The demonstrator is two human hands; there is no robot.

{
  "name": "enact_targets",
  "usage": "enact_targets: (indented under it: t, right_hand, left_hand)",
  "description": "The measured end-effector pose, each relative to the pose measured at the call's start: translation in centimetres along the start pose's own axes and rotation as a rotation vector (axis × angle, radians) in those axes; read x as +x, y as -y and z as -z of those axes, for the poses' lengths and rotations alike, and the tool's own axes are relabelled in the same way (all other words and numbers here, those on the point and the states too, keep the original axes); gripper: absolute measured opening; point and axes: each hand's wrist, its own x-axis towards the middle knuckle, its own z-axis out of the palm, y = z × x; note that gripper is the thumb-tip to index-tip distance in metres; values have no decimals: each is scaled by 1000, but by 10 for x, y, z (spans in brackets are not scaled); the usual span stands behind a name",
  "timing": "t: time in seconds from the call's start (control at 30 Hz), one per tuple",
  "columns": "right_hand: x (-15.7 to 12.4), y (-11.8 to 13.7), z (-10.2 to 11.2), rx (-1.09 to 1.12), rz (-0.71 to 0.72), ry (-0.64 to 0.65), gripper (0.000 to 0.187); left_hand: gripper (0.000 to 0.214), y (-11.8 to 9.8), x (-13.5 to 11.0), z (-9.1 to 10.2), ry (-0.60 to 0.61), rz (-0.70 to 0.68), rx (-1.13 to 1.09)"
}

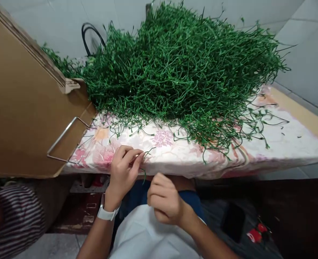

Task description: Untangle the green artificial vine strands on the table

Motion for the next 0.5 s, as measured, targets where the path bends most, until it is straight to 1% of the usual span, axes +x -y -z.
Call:
enact_targets:
  t: [0.07,0.1,0.17,0.2,0.27,0.33,0.4,0.43,0.5]
  right_hand:
    - [-17,-7,-25,56,-46,74,16]
    - [-26,-12,-36,68,-102,173,14]
    - [-46,-28,-59,156,-292,399,14]
    - [-55,-36,-70,175,-331,442,15]
    - [-73,-51,-88,202,-389,469,17]
    - [-88,-63,-104,216,-458,468,18]
    - [-101,-70,-117,210,-539,451,20]
    - [-106,-72,-122,199,-574,436,20]
    - [-113,-76,-130,188,-612,414,21]
  left_hand:
    - [7,1,5,9,-57,14,-31]
    - [8,2,9,14,-96,12,-25]
    - [11,3,20,23,-182,-8,1]
    - [14,4,27,27,-227,-30,8]
    - [17,1,46,33,-307,-93,1]
    - [15,-9,71,37,-371,-177,-59]
    - [13,-28,99,38,-414,-281,-143]
    - [13,-39,113,37,-433,-355,-171]
    - [13,-65,145,36,-487,-471,-159]
